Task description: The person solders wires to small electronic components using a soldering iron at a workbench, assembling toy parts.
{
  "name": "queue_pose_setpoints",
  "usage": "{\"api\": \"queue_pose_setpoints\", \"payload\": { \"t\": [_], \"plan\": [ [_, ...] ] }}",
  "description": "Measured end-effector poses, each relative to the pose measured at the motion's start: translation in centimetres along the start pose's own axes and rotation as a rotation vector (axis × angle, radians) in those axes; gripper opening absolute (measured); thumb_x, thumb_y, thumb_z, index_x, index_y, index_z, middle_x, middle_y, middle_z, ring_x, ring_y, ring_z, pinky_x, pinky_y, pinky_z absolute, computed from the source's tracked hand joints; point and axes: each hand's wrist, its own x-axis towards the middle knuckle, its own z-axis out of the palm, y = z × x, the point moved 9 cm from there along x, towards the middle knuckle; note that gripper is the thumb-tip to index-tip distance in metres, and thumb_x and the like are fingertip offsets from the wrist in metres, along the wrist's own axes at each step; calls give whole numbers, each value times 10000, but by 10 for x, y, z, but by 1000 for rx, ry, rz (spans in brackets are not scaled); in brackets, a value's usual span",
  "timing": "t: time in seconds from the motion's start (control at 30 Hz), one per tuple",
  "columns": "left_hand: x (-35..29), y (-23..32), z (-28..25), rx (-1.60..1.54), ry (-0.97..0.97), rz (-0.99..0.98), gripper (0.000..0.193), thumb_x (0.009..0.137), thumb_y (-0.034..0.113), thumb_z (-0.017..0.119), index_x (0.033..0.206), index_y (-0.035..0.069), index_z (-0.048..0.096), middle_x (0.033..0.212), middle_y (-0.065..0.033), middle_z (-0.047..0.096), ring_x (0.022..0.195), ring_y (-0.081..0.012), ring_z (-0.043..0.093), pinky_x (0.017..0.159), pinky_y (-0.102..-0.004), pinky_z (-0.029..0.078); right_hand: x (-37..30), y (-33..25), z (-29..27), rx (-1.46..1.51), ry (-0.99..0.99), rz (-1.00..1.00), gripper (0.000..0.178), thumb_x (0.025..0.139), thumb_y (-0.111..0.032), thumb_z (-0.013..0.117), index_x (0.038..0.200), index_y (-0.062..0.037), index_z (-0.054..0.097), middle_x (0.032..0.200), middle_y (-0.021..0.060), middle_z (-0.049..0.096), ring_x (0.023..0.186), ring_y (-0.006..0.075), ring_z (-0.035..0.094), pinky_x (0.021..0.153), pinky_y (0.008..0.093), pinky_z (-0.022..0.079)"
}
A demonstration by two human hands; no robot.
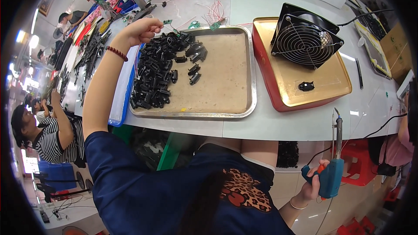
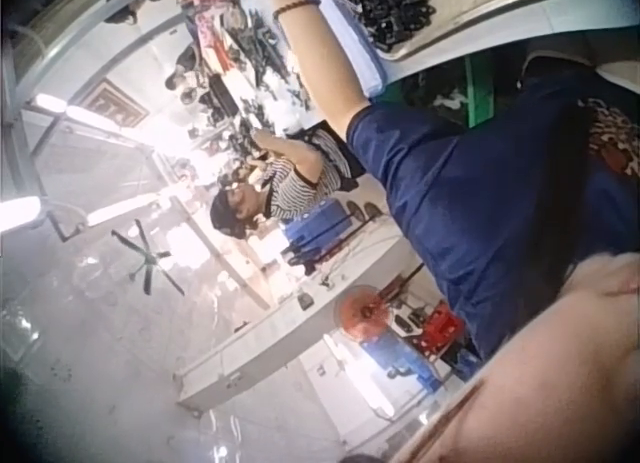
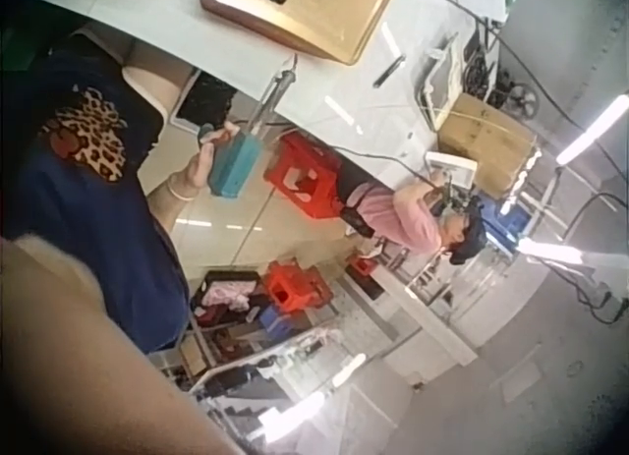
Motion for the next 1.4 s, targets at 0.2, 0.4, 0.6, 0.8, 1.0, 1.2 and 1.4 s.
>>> {"api": "queue_pose_setpoints", "payload": {
  "t": [0.2, 0.4, 0.6, 0.8, 1.0, 1.2, 1.4],
  "plan": [
    [5, -15, -4, 202, 59, -58, 160, 766, 215, 513, 651, 107, 491, 549, 71, 431, 359, -16, 230, 329, -192, 148, 2, -2, 1, -17, -2, -7, 457, 700, -91, 508, 1110, 101, 446, 1055, 192, 496, 564, 125, 461, 541, 224, 375],
    [5, -2, -5, 296, 182, 2, 136, 751, 203, 512, 652, 113, 485, 504, 86, 384, 356, -15, 216, 339, -194, 149, 1, -1, 2, -17, 10, -2, 458, 702, -94, 506, 1113, 99, 442, 1051, 190, 498, 564, 122, 459, 542, 224, 376],
    [0, -9, 33, 68, -161, -126, 166, 771, 221, 467, 634, 133, 435, 498, 96, 355, 359, -9, 210, 339, -182, 146, -2, 1, -3, -19, 11, 5, 459, 708, -87, 497, 1124, 99, 435, 1064, 190, 499, 571, 122, 460, 554, 222, 375],
    [-1, -9, 46, -100, -337, -188, 219, 763, 231, 453, 574, 139, 390, 492, 99, 299, 359, -11, 178, 338, -186, 137, -2, 2, -4, 5, 16, 8, 475, 706, -80, 498, 1140, 99, 426, 1071, 190, 498, 582, 122, 464, 565, 221, 377],
    [6, 25, 26, 741, 248, 284, 296, 720, 270, 528, 732, -12, 619, 599, -50, 538, 620, -133, 503, 562, -267, 390, -2, 4, -4, -4, 23, 15, 472, 703, -90, 507, 1132, 95, 438, 1063, 182, 501, 578, 119, 463, 555, 218, 375],
    [15, 24, 35, 884, 178, 357, 233, 698, 241, 572, 768, 24, 621, 621, -83, 569, 609, -168, 540, 579, -281, 420, -2, 3, -3, -19, 33, 16, 465, 702, -102, 516, 1118, 93, 447, 1055, 181, 503, 566, 118, 459, 542, 214, 370],
    [-36, 61, 79, 979, 414, 835, 128, 743, 126, 526, 829, 68, 601, 703, -97, 546, 673, -263, 552, 608, -339, 437, -2, 4, -3, -20, 41, 17, 458, 705, -93, 508, 1113, 103, 444, 1055, 185, 503, 567, 118, 458, 545, 215, 371]
  ]
}}
